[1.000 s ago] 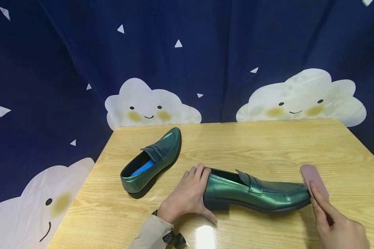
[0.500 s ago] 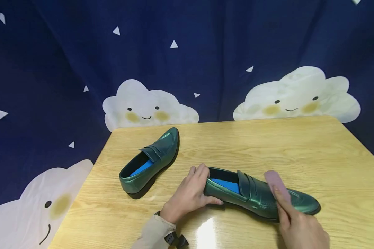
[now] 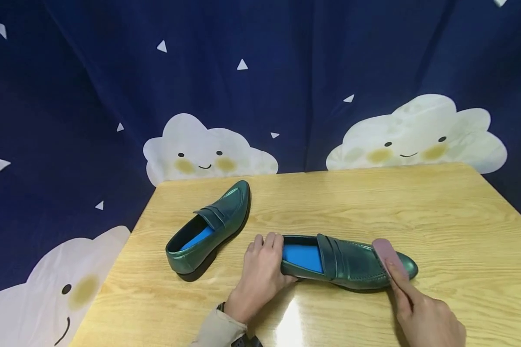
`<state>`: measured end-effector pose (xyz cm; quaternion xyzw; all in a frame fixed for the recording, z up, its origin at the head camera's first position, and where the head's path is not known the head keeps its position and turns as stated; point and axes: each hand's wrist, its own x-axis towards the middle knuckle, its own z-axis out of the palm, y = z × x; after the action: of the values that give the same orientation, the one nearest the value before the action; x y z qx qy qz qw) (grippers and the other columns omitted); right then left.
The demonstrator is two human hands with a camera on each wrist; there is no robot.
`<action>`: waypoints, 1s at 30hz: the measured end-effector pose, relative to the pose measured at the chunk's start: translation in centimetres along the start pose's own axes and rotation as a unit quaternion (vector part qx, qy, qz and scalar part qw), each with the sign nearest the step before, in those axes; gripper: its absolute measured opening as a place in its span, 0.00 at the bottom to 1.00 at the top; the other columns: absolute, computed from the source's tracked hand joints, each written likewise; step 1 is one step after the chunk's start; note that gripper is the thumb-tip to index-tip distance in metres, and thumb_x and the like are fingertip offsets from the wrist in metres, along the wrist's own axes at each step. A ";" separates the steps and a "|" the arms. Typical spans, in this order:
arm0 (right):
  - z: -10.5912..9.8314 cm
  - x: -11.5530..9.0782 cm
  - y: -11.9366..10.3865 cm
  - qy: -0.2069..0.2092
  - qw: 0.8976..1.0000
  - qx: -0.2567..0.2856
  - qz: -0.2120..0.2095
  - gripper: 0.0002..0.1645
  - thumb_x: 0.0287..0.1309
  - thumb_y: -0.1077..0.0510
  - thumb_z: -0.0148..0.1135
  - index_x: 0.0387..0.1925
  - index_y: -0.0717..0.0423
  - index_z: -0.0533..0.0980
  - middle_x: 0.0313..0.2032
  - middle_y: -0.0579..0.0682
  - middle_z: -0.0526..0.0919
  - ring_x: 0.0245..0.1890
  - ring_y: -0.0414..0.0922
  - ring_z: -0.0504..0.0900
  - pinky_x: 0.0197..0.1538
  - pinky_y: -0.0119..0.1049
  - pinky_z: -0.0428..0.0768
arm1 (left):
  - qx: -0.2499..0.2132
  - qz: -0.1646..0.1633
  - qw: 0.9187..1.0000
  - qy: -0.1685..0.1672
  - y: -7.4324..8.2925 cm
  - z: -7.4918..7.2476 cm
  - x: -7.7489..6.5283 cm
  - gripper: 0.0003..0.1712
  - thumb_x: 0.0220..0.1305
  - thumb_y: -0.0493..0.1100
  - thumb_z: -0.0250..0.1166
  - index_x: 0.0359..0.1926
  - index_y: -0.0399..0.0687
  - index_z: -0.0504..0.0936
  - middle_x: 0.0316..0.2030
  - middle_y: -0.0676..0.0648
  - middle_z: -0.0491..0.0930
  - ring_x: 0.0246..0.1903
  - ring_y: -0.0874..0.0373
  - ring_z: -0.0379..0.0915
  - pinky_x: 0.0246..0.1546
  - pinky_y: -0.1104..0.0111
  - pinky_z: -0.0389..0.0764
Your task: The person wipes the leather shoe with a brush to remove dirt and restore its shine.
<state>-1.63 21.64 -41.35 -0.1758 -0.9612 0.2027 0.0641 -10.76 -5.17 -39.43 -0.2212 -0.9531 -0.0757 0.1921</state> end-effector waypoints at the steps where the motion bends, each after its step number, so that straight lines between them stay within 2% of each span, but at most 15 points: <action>1: -0.2 0.4 0.5 0.004 1.000 -0.007 0.003 0.26 0.69 0.47 0.50 0.67 0.37 0.67 0.11 0.53 0.73 0.12 0.52 0.71 0.14 0.43 0.61 | 0.005 -0.003 1.000 -0.008 0.2 -0.4 0.0 0.47 0.23 0.66 0.82 0.41 0.45 0.71 0.33 0.49 0.75 0.31 0.51 0.67 0.31 0.62 0.73; 4: -0.6 1.6 1.4 0.004 1.000 -0.020 -0.006 0.28 0.69 0.50 0.50 0.69 0.37 0.64 0.09 0.49 0.66 0.12 0.49 0.66 0.14 0.43 0.60 | 0.025 -0.010 0.999 -0.045 1.0 -1.6 -0.1 0.51 0.24 0.66 0.81 0.45 0.45 0.68 0.34 0.47 0.75 0.34 0.49 0.65 0.37 0.58 0.67; 6: -0.5 2.2 1.7 0.020 0.999 -0.017 -0.029 0.28 0.68 0.53 0.52 0.69 0.40 0.65 0.09 0.50 0.67 0.12 0.50 0.66 0.13 0.44 0.60 | 0.030 0.004 0.998 -0.062 1.3 -2.1 -0.1 0.53 0.24 0.68 0.81 0.49 0.46 0.68 0.38 0.46 0.72 0.37 0.48 0.63 0.41 0.56 0.66; 9: 0.0 2.8 1.5 0.043 0.995 -0.004 -0.090 0.28 0.66 0.56 0.55 0.67 0.44 0.68 0.08 0.48 0.64 0.10 0.47 0.63 0.13 0.42 0.58 | 0.023 0.046 0.996 -0.073 1.3 -2.2 0.5 0.58 0.25 0.71 0.79 0.57 0.48 0.69 0.48 0.44 0.67 0.47 0.47 0.62 0.50 0.52 0.65; 11: 0.6 3.0 1.0 0.057 0.988 0.016 -0.142 0.26 0.64 0.59 0.58 0.64 0.48 0.72 0.07 0.45 0.62 0.10 0.43 0.61 0.14 0.40 0.59 | 0.033 0.068 0.993 -0.094 1.1 -1.9 1.2 0.62 0.25 0.75 0.75 0.61 0.48 0.68 0.54 0.44 0.64 0.53 0.47 0.62 0.53 0.51 0.65; 13: 1.3 3.0 0.1 0.056 0.979 0.052 -0.192 0.25 0.62 0.61 0.60 0.61 0.50 0.75 0.08 0.41 0.58 0.11 0.38 0.57 0.16 0.36 0.58 | 0.064 0.066 0.986 -0.137 1.1 -1.6 1.8 0.63 0.25 0.79 0.72 0.61 0.47 0.69 0.54 0.44 0.67 0.52 0.49 0.66 0.51 0.54 0.69; 14: 1.7 2.9 -0.5 0.054 0.973 0.070 -0.212 0.24 0.61 0.62 0.62 0.59 0.50 0.77 0.09 0.41 0.63 0.11 0.36 0.56 0.17 0.35 0.59 | 0.083 0.060 0.981 -0.163 1.1 -1.4 2.0 0.64 0.25 0.81 0.70 0.60 0.47 0.70 0.52 0.44 0.70 0.50 0.50 0.69 0.48 0.55 0.71; 17: 2.5 2.3 -1.7 0.042 0.962 0.105 -0.250 0.24 0.57 0.63 0.65 0.57 0.49 0.79 0.10 0.37 0.63 0.12 0.31 0.53 0.20 0.31 0.60 | 0.151 0.041 0.957 -0.243 1.6 -1.0 2.6 0.61 0.26 0.83 0.68 0.56 0.47 0.70 0.42 0.45 0.75 0.42 0.53 0.74 0.42 0.59 0.74; 19: 2.7 1.9 -1.9 0.032 0.965 0.100 -0.241 0.26 0.57 0.62 0.64 0.59 0.45 0.78 0.10 0.35 0.62 0.12 0.32 0.54 0.19 0.32 0.60 | 0.174 0.034 0.944 -0.277 2.1 -0.8 2.9 0.59 0.26 0.82 0.69 0.55 0.48 0.70 0.39 0.46 0.75 0.39 0.54 0.73 0.42 0.61 0.74; 20: 2.7 1.8 -1.7 0.035 0.969 0.083 -0.229 0.26 0.57 0.62 0.64 0.59 0.45 0.78 0.09 0.36 0.62 0.12 0.33 0.55 0.19 0.33 0.60 | 0.185 0.036 0.939 -0.286 2.3 -0.8 3.0 0.59 0.26 0.82 0.69 0.54 0.48 0.69 0.38 0.46 0.74 0.38 0.54 0.73 0.42 0.62 0.74; 21: 2.6 1.8 -1.4 0.031 0.976 0.062 -0.208 0.26 0.58 0.61 0.63 0.60 0.45 0.77 0.08 0.36 0.57 0.12 0.35 0.56 0.18 0.34 0.59 | 0.195 0.039 0.935 -0.295 2.5 -0.7 3.0 0.58 0.26 0.82 0.69 0.53 0.49 0.68 0.38 0.46 0.74 0.37 0.54 0.73 0.41 0.62 0.74; 22: 2.4 1.8 -1.0 0.021 0.982 0.045 -0.180 0.26 0.60 0.60 0.62 0.61 0.45 0.76 0.08 0.37 0.58 0.12 0.37 0.57 0.17 0.35 0.59 | 0.202 0.043 0.931 -0.299 2.7 -0.7 3.0 0.58 0.26 0.82 0.68 0.53 0.49 0.68 0.38 0.47 0.74 0.37 0.55 0.73 0.41 0.63 0.74; 25: 1.6 2.4 0.4 -0.006 0.995 -0.010 -0.096 0.27 0.64 0.56 0.57 0.65 0.45 0.71 0.08 0.42 0.62 0.12 0.43 0.62 0.17 0.39 0.60 | 0.210 0.056 0.928 -0.302 3.0 -0.5 3.0 0.57 0.27 0.83 0.67 0.53 0.51 0.68 0.37 0.48 0.73 0.35 0.56 0.72 0.39 0.64 0.74; 28: 0.8 3.2 1.5 -0.026 0.998 -0.044 -0.024 0.31 0.67 0.53 0.52 0.71 0.40 0.62 0.09 0.45 0.64 0.14 0.46 0.66 0.19 0.42 0.61 | 0.208 0.066 0.929 -0.299 3.0 -0.3 3.1 0.57 0.30 0.83 0.66 0.55 0.51 0.68 0.38 0.48 0.72 0.36 0.56 0.71 0.40 0.64 0.73; 30: 0.8 3.5 1.6 -0.024 0.998 -0.053 -0.004 0.35 0.68 0.53 0.51 0.73 0.35 0.55 0.10 0.46 0.63 0.14 0.47 0.65 0.19 0.42 0.61 | 0.211 0.066 0.928 -0.299 2.9 -0.1 3.4 0.57 0.30 0.83 0.65 0.55 0.51 0.68 0.39 0.49 0.70 0.36 0.56 0.70 0.40 0.64 0.73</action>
<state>-4.54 23.98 -42.51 -0.1704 -0.9725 0.1554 0.0319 -12.16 -1.27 -37.78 -0.2502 -0.9435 0.2100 -0.0550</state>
